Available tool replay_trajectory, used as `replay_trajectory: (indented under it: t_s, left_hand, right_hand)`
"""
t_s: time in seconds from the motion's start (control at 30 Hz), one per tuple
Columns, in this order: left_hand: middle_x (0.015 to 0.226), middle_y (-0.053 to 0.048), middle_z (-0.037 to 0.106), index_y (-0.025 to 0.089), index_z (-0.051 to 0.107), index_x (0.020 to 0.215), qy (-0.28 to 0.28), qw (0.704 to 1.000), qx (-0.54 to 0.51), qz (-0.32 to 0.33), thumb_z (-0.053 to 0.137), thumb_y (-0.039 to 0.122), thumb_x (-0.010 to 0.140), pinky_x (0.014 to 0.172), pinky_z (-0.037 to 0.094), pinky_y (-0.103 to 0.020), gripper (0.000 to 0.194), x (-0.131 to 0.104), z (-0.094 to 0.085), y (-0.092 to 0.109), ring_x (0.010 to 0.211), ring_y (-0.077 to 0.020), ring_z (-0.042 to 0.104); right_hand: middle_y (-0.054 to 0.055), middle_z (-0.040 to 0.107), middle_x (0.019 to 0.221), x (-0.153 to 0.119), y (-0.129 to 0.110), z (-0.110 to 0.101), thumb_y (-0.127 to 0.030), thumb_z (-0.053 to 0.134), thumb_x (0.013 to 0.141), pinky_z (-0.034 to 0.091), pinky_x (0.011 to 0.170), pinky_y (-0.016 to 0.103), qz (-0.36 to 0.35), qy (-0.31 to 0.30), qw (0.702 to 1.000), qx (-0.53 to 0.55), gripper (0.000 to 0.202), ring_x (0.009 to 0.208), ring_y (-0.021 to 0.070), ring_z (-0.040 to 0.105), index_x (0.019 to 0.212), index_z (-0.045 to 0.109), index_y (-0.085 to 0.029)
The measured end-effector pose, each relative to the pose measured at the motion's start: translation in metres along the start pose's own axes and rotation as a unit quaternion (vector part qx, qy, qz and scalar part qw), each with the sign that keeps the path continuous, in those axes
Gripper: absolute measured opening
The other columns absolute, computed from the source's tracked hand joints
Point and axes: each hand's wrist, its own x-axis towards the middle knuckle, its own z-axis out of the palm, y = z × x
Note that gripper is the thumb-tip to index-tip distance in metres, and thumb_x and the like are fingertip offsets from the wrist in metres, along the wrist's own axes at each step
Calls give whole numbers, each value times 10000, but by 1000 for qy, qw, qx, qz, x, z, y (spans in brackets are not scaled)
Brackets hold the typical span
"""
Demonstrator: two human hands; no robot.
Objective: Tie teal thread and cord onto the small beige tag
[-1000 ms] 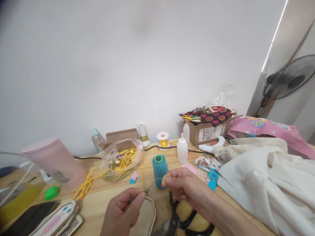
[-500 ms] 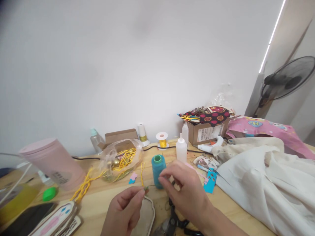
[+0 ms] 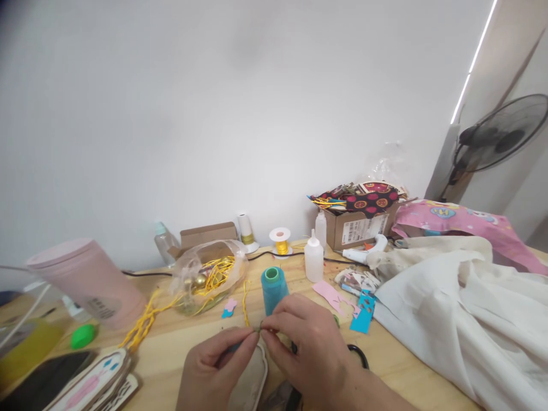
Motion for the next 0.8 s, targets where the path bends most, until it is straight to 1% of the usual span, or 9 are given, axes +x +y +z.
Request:
replay_trajectory:
  t_s: [0.1,0.17,0.3,0.37,0.43,0.47,0.57,0.67,0.8]
  left_hand:
    - [492,-13,666,194,730,540,-12,999,26,30,669,170,561,428,457,-185,69,0,0,0,462,-150,576]
    - [497,-16,670,190,736,553,-23,999,30,22,663,167,564,439,457,-181,77,1,0,0,473,-150,579]
    - [510,-21,686,174,728,546,-34,996,-7,-78,669,201,566,477,474,-185,67,2,2,-5,484,-145,584]
    - [502,-14,682,169,718,542,-13,994,-31,-105,669,216,570,475,474,-184,73,1,3,-8,464,-132,574]
    - [489,-5,676,165,708,533,17,994,-44,-103,673,218,565,472,473,-180,71,1,4,-9,451,-124,568]
    - [477,-2,671,163,705,528,20,994,-43,-100,678,217,558,462,471,-177,67,1,4,-9,443,-122,566]
    - [478,-7,679,160,712,527,-6,995,-24,-94,689,196,536,457,475,-170,43,2,1,-4,461,-136,585]
    - [511,-11,699,174,714,517,-20,997,-14,-79,681,183,537,479,488,-165,40,3,-1,-1,507,-153,619]
    - [522,-5,707,190,712,520,-28,997,-18,-75,678,194,546,493,497,-164,43,4,-2,-2,517,-154,630]
  right_hand:
    - [55,628,671,1,-1,2,-161,507,760,423,546,245,-9,11,1000,-11,156,620,150,554,747,660,-185]
    - [45,616,643,1,-1,3,-139,509,743,408,525,234,19,2,1000,0,157,595,141,540,700,657,-175]
    - [7,566,583,2,4,5,-154,512,749,358,456,211,130,-44,988,66,158,524,115,482,647,631,-178]
    - [8,571,596,2,6,5,-191,505,771,355,461,218,149,-50,985,78,166,531,121,480,666,634,-186]
    - [18,594,631,3,6,4,-207,514,774,371,501,232,134,-37,988,64,145,570,133,504,698,637,-190]
    - [20,602,639,3,6,3,-202,525,765,381,525,239,121,-27,991,52,125,590,139,515,703,634,-191]
    - [22,617,657,2,2,1,-169,542,742,402,579,249,83,-18,996,27,93,638,147,540,706,623,-195]
    - [21,617,665,0,0,2,-153,527,751,408,577,244,57,-20,998,17,108,645,143,543,724,622,-198]
    - [23,610,673,0,0,2,-124,502,762,404,571,247,29,-5,1000,5,136,646,144,534,745,618,-192]
